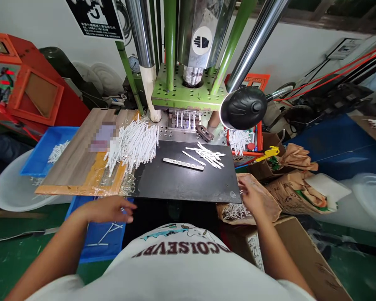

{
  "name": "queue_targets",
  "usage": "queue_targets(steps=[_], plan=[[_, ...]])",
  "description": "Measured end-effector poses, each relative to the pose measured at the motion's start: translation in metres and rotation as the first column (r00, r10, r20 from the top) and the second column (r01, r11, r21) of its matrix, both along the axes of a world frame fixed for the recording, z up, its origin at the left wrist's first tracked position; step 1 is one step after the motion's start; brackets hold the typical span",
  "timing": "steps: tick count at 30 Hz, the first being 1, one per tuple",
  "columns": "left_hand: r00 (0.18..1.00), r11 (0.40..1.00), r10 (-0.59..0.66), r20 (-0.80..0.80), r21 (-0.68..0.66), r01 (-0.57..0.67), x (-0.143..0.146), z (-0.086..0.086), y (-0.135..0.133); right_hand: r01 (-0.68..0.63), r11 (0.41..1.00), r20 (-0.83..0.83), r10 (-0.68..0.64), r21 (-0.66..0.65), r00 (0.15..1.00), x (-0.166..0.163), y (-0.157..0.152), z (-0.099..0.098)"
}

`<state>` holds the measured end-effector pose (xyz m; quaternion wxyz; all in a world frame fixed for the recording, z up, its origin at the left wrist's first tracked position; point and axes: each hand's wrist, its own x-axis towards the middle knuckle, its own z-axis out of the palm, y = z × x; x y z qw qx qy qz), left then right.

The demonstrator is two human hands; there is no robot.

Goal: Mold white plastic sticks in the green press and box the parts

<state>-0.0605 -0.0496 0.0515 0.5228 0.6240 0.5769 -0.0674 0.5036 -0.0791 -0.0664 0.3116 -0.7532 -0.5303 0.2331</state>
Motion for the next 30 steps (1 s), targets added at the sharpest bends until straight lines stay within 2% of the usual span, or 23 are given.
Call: queue_targets(steps=[2,4,7,10,13,23,30], plan=[[0.987,0.982,0.122,-0.106,0.154,-0.105,-0.007,-0.024,-0.023,-0.079,0.996,-0.133,0.073,-0.04,0.988,-0.016,-0.034,-0.023],[0.959,0.915,0.274,-0.073,0.328,-0.236,0.003,-0.051,-0.03,-0.042,0.999,-0.199,0.037,-0.02,0.979,-0.042,-0.049,-0.036],[0.902,0.825,0.427,0.061,0.381,-0.416,0.03,-0.084,-0.029,0.156,0.987,-0.25,-0.143,0.029,0.958,-0.077,-0.049,-0.043],[0.835,0.73,0.518,0.183,0.415,-0.544,0.045,-0.104,-0.031,0.253,0.966,-0.266,-0.232,0.049,0.936,-0.087,-0.045,-0.045],[0.802,0.685,0.546,0.243,0.422,-0.594,0.046,-0.112,-0.034,0.272,0.961,-0.244,-0.252,0.053,0.937,-0.084,-0.045,-0.05],[0.757,0.645,0.575,0.311,0.396,-0.653,0.046,-0.115,-0.036,0.3,0.951,-0.222,-0.279,0.068,0.934,-0.079,-0.048,-0.06],[0.676,0.554,0.619,0.399,0.389,-0.736,0.045,-0.128,-0.035,0.322,0.943,-0.255,-0.292,0.085,0.922,-0.083,-0.046,-0.057]])
